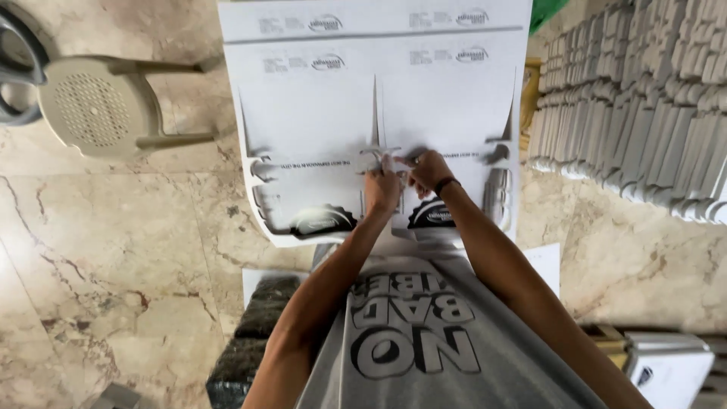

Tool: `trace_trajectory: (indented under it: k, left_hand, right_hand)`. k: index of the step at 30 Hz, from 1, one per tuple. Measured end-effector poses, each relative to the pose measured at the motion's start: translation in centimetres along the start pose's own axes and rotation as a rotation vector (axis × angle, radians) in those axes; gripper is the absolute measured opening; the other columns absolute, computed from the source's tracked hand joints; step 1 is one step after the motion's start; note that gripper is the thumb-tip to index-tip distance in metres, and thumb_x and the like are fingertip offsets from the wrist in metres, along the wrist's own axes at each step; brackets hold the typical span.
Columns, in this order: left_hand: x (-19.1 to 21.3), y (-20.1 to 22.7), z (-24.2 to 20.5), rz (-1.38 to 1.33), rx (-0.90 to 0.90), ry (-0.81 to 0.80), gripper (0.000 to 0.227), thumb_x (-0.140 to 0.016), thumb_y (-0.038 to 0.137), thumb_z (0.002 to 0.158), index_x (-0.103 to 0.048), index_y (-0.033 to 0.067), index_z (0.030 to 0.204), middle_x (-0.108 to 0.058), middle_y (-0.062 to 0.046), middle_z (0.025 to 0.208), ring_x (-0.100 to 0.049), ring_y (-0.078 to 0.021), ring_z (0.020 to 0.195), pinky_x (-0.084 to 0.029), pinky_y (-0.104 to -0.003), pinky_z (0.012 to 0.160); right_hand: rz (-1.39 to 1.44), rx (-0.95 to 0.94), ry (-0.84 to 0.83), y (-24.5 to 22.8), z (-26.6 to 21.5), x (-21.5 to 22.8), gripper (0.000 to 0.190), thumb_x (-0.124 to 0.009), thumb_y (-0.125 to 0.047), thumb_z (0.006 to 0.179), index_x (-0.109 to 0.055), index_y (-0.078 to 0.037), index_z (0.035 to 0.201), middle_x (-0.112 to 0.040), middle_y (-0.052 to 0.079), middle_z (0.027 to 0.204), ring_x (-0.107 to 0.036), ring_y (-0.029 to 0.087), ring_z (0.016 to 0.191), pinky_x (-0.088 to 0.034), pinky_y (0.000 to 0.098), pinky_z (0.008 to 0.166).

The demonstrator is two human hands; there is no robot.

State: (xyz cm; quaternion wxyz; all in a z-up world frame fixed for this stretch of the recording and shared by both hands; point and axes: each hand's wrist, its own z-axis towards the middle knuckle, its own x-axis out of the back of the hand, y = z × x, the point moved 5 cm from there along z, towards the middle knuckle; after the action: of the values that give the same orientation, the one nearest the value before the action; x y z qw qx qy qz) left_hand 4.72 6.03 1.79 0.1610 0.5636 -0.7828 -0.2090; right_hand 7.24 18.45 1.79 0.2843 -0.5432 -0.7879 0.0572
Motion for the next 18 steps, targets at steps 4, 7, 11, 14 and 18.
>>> trace_trajectory:
  k: [4, 7, 11, 14, 18]
  left_hand:
    - [-0.1, 1.8, -0.6, 0.128, -0.207, 0.069, 0.059, -0.040, 0.032, 0.105, -0.059, 0.0089, 0.054, -0.050, -0.006, 0.044, -0.042, -0.0153, 0.037, -0.034, -0.034, 0.042]
    - [0.7, -0.3, -0.9, -0.051, -0.057, 0.017, 0.052, -0.049, 0.037, 0.102, -0.061, 0.0070, 0.061, -0.053, -0.009, 0.046, -0.050, -0.0182, 0.037, -0.041, -0.033, 0.037]
    - [0.7, 1.4, -2.4, -0.259, 0.246, -0.224, 0.058, -0.060, 0.059, 0.095, -0.066, 0.0014, 0.101, -0.063, -0.007, 0.071, -0.055, -0.0165, 0.053, -0.037, -0.024, 0.050]
    - [1.0, -0.7, -0.3, -0.385, 0.240, -0.147, 0.057, -0.057, 0.057, 0.099, -0.061, 0.0002, 0.107, -0.057, -0.009, 0.063, -0.057, -0.0195, 0.049, -0.040, -0.029, 0.048]
    - [0.3, -0.6, -0.5, -0.262, 0.142, -0.072, 0.065, -0.042, 0.051, 0.106, -0.048, 0.0126, 0.054, -0.037, 0.000, 0.046, -0.033, -0.0108, 0.033, -0.017, -0.028, 0.039]
  right_hand:
    - [-0.108, 0.045, 0.015, -2.4, -1.3, 1.5, 0.026, -0.062, -0.021, 0.084, -0.079, -0.009, 0.068, -0.068, 0.015, 0.056, -0.074, 0.034, 0.069, -0.061, 0.0484, 0.077]
    - [-0.017, -0.032, -0.053, -1.6, -0.7, 0.8, 0.032, -0.061, -0.023, 0.090, -0.077, -0.003, 0.071, -0.066, 0.018, 0.052, -0.072, 0.031, 0.057, -0.063, 0.0423, 0.065]
    - [-0.029, 0.019, -0.043, -3.9, -2.4, 2.5, 0.066, -0.058, -0.055, 0.098, -0.068, -0.010, 0.051, -0.065, 0.011, 0.047, -0.074, 0.027, 0.058, -0.060, 0.0387, 0.070]
    - [0.003, 0.042, -0.032, -5.9, -4.2, 3.7, 0.059, -0.060, -0.040, 0.099, -0.064, 0.000, 0.056, -0.069, 0.022, 0.058, -0.074, 0.039, 0.070, -0.058, 0.0445, 0.077]
    - [-0.057, -0.018, 0.021, -1.7, -1.7, 0.9, 0.033, -0.060, -0.019, 0.079, -0.073, -0.014, 0.049, -0.069, 0.015, 0.056, -0.074, 0.035, 0.068, -0.060, 0.0467, 0.071]
